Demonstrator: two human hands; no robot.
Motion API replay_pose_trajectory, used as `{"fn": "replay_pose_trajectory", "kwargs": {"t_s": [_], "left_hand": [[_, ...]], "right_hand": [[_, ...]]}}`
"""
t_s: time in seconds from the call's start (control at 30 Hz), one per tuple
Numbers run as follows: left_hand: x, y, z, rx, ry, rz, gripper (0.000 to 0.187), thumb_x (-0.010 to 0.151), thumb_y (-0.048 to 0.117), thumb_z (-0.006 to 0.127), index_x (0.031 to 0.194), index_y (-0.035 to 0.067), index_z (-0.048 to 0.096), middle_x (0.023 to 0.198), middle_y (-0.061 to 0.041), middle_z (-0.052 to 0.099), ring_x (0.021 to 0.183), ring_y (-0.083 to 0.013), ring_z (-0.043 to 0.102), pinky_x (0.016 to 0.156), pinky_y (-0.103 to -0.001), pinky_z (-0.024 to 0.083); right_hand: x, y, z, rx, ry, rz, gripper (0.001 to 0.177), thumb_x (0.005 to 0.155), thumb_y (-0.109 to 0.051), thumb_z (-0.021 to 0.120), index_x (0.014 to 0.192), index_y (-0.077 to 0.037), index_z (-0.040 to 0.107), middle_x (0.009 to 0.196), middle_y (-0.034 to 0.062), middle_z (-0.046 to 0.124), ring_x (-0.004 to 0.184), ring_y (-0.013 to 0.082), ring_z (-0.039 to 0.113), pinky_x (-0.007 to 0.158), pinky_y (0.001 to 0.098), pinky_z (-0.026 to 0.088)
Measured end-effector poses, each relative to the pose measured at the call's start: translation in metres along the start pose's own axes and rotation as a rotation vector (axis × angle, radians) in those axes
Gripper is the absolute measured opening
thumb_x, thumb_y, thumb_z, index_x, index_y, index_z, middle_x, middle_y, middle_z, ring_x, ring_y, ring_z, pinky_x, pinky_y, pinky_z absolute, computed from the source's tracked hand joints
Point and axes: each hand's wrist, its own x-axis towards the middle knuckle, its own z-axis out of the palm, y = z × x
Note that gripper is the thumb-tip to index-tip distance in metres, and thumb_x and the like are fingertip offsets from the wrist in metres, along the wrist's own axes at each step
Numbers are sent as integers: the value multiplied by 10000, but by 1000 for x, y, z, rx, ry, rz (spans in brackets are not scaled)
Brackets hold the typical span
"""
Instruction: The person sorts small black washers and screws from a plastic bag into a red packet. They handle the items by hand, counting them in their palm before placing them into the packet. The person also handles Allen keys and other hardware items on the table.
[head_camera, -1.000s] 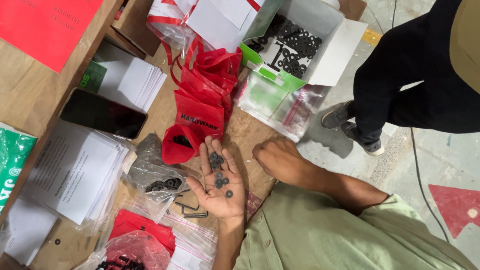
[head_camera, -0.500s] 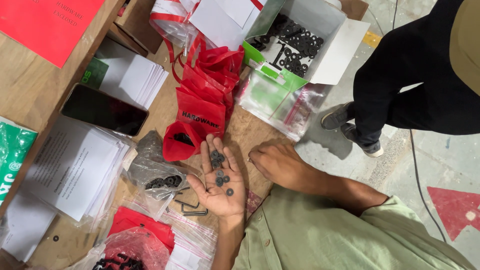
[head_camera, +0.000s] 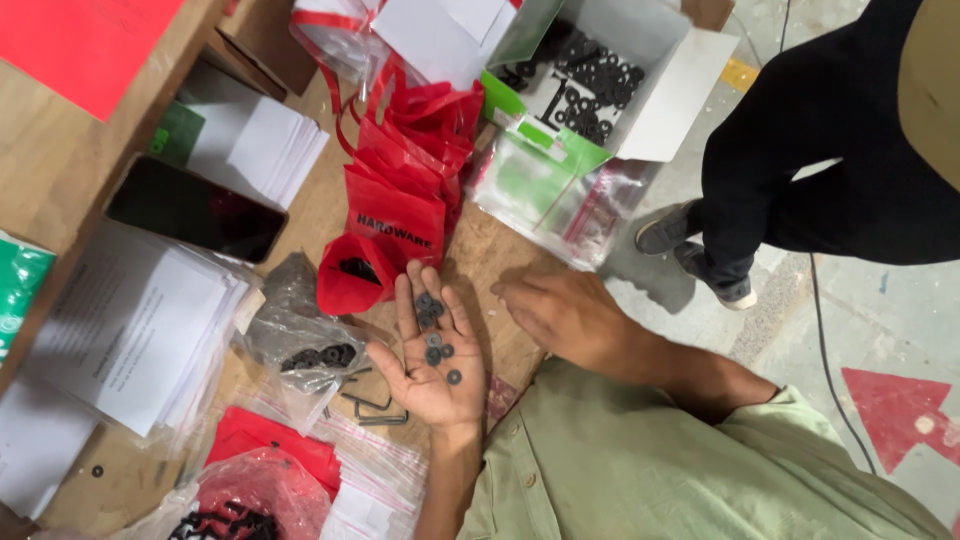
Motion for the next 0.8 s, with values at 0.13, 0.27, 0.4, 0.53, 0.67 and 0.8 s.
{"fn": "replay_pose_trajectory", "kwargs": {"t_s": [0.13, 0.27, 0.4, 0.53, 0.67, 0.8], "left_hand": [[-6, 2, -2, 39, 26, 12, 802, 1068, 546, 461, 1609, -26, 310, 1708, -153, 302, 1568, -279, 311, 1313, -441, 247], [-3, 1, -2, -8, 29, -3, 797, 1076, 559, 448, 1600, -31, 333, 1714, -156, 297, 1574, -270, 305, 1320, -429, 248], [-3, 1, -5, -12, 43, -11, 799, 1076, 568, 441, 1595, -31, 343, 1710, -158, 293, 1574, -267, 302, 1319, -422, 246], [0, 0, -10, 6, 16, -32, 801, 1076, 580, 434, 1594, -25, 344, 1708, -160, 289, 1577, -264, 298, 1322, -418, 238], [0, -1, -13, 10, -4, -38, 804, 1077, 581, 431, 1594, -28, 341, 1715, -169, 277, 1578, -256, 294, 1327, -413, 229], [1, 0, -12, 10, -9, -39, 799, 1075, 573, 438, 1592, -29, 342, 1715, -165, 269, 1579, -258, 294, 1326, -411, 226]], "right_hand": [[-4, -1, -3, 47, -99, 93, 319, 921, -80, 651, 1234, -19, 658, 1137, 183, 712, 897, 351, 712, 726, 442, 568], [-7, 3, 2, -5, -56, 66, 304, 952, -84, 647, 1250, -26, 656, 1183, 178, 717, 931, 359, 723, 750, 440, 576], [-12, 7, 4, -2, -33, 38, 289, 960, -80, 644, 1243, -24, 655, 1220, 175, 718, 975, 357, 726, 775, 430, 584], [-10, 13, 4, -33, -34, 87, 300, 944, -73, 644, 1240, -28, 665, 1176, 163, 729, 930, 352, 724, 742, 436, 578], [-9, 26, 16, -130, -119, 154, 252, 934, -92, 620, 1174, -27, 658, 979, 165, 712, 839, 384, 694, 679, 497, 534], [-3, 23, 16, -202, -223, 227, 158, 917, -109, 604, 1055, -41, 642, 824, 147, 686, 810, 395, 678, 659, 546, 497]]}}
